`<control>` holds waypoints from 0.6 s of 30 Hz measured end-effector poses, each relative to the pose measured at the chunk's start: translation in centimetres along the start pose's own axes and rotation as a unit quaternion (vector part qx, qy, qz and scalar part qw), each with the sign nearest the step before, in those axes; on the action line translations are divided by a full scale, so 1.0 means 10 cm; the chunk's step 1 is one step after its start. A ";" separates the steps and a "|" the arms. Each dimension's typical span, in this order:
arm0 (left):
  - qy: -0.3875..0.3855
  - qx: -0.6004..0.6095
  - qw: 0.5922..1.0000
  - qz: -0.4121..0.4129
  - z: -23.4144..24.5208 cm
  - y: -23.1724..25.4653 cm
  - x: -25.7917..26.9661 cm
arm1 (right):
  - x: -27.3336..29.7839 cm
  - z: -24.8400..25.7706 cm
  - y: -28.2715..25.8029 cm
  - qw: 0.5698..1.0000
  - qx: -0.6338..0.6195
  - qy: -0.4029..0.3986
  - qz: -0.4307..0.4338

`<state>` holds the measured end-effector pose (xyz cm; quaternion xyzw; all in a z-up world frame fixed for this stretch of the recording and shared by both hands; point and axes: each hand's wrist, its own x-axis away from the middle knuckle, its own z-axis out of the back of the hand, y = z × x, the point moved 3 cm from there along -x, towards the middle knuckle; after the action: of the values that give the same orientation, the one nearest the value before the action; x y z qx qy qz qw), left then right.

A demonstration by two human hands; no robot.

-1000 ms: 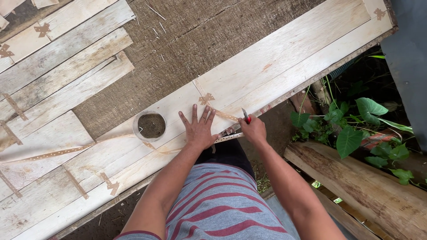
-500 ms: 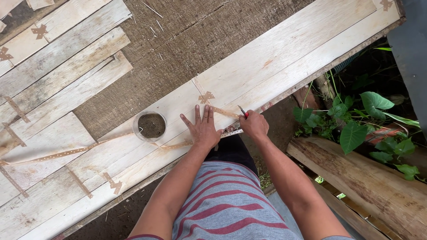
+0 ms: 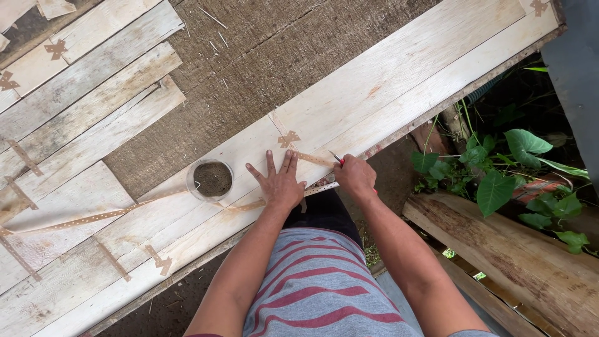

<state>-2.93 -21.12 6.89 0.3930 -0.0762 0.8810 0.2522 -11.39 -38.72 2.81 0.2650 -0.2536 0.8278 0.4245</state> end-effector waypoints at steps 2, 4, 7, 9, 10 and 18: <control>0.005 0.011 1.000 0.000 0.02 -0.01 0.02 | -0.03 -0.03 0.00 1.000 0.024 0.001 0.010; 0.011 0.022 1.000 0.000 0.06 -0.01 0.03 | -0.06 -0.04 -0.01 0.999 0.048 0.002 0.020; 0.009 0.038 0.999 -0.007 0.07 0.01 0.03 | -0.06 -0.06 0.01 0.998 0.057 0.004 0.026; 0.023 0.079 0.997 -0.011 0.06 0.01 0.04 | -0.08 -0.08 0.02 0.999 0.047 0.003 0.026; 0.024 0.079 0.997 -0.010 0.07 0.03 0.06 | -0.06 -0.07 0.01 0.999 0.047 0.003 0.027; -0.005 -0.022 0.996 -0.088 -0.08 0.22 -0.05 | -0.04 -0.06 0.00 0.999 0.047 -0.005 0.022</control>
<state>-4.28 -22.97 6.08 0.3969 -0.0620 0.8515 0.3369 -11.31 -38.56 2.06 0.2832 -0.2218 0.8466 0.3923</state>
